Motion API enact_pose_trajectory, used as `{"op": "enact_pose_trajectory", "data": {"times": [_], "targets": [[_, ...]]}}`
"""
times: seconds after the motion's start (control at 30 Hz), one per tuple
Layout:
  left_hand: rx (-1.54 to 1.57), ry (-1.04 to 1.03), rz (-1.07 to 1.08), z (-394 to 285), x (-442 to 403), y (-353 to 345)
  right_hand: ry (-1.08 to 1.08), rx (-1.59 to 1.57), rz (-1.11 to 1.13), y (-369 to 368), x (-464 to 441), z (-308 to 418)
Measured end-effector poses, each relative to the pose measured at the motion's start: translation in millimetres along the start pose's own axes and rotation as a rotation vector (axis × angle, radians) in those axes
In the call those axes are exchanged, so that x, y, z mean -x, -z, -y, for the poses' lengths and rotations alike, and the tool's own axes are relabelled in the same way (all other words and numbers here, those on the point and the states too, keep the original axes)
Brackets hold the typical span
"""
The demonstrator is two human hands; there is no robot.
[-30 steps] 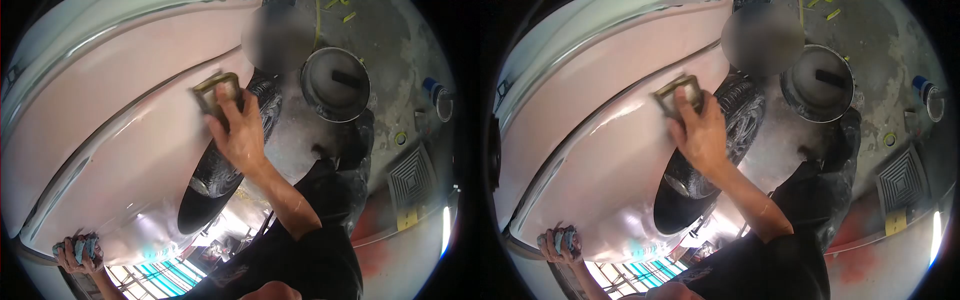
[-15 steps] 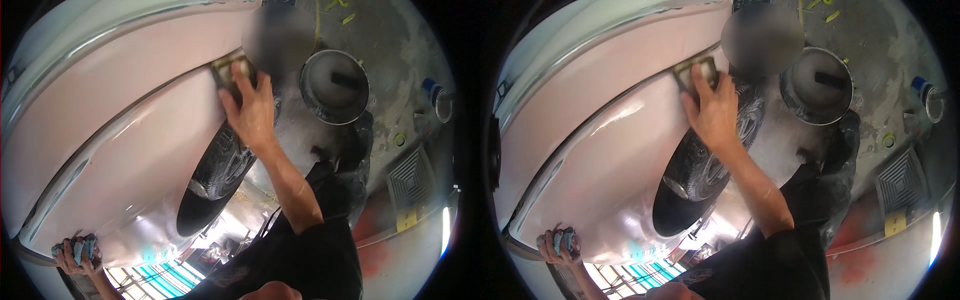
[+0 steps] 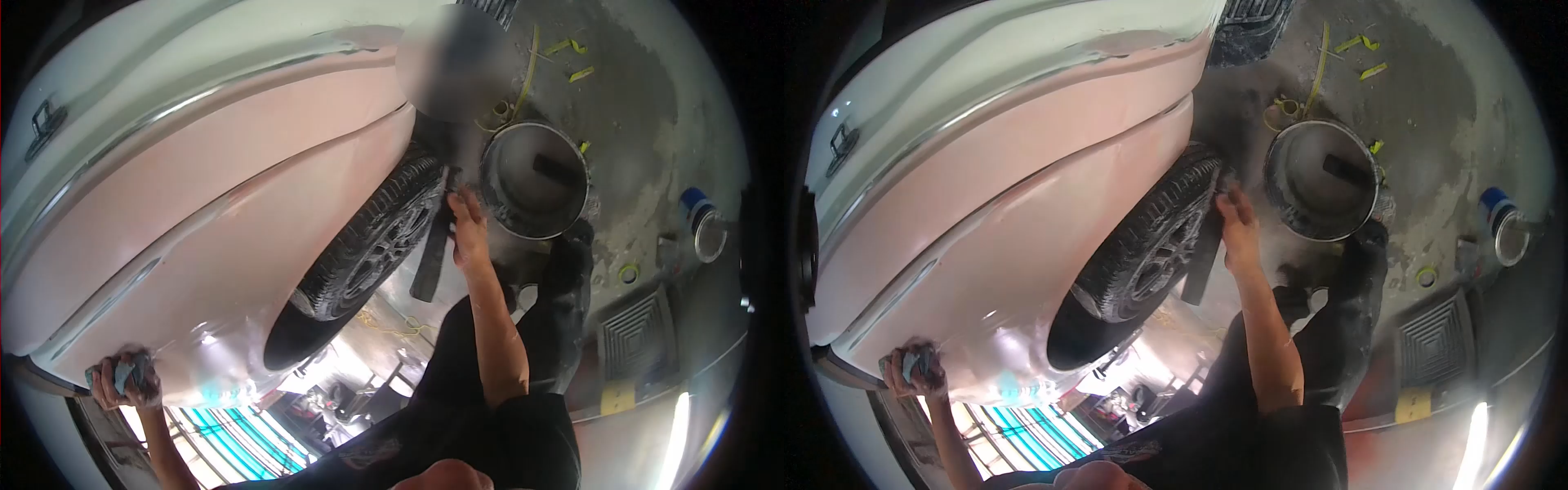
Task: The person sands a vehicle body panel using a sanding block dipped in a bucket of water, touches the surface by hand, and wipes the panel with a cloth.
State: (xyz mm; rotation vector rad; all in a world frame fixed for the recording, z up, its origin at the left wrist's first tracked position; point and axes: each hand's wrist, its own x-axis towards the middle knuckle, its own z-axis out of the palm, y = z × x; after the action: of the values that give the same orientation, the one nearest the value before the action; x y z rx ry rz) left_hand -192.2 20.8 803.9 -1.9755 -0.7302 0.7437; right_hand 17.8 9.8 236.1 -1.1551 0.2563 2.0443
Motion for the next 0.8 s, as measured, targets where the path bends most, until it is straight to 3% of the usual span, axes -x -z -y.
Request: {"op": "enact_pose_trajectory", "data": {"times": [0.1,0.13,0.17,0.2,0.23,0.27,0.37,0.4,0.47,0.53,0.57,0.63,0.7,0.8], "targets": [[0.087,0.033,0.02,-60,-21,-26,-0.047,-0.056,0.038,65,-30,-53],[0.142,0.035,0.039,-85,-31,-38,0.121,-0.021,0.085,109,-54,-104],[0.221,0.036,0.039,-117,-46,-54,0.322,0.034,0.14,121,-54,-95],[0.365,0.035,0.023,-147,-65,-70,0.108,0.09,0.053,140,-59,-85],[0.328,0.055,0.203,-181,-72,-81,-0.11,0.13,-0.024,115,-37,-14],[0.272,0.065,0.396,-213,-77,-92,-0.172,-0.051,0.014,102,-24,19],[0.243,0.227,0.565,-311,-151,-134,-0.155,-0.039,0.062,123,-46,42],[0.276,0.266,0.403,-336,-153,-163,-0.053,-0.113,0.083,130,-56,41],[0.327,0.356,0.334,-375,-185,-189,-0.113,-0.128,-0.048,141,-47,75],[0.487,0.39,0.185,-411,-212,-206,-0.037,-0.073,-0.038,109,-32,111],[0.526,0.392,0.112,-428,-232,-210,0.045,-0.135,0.194,149,-67,96],[0.889,0.482,-0.032,-479,-261,-229,0.154,-0.184,0.116,151,-85,101],[1.115,0.493,0.032,-544,-278,-231,0.269,-0.235,0.167,153,-97,108],[1.358,0.393,-0.112,-674,-293,-249,0.389,-0.286,0.283,170,-123,121]]}}
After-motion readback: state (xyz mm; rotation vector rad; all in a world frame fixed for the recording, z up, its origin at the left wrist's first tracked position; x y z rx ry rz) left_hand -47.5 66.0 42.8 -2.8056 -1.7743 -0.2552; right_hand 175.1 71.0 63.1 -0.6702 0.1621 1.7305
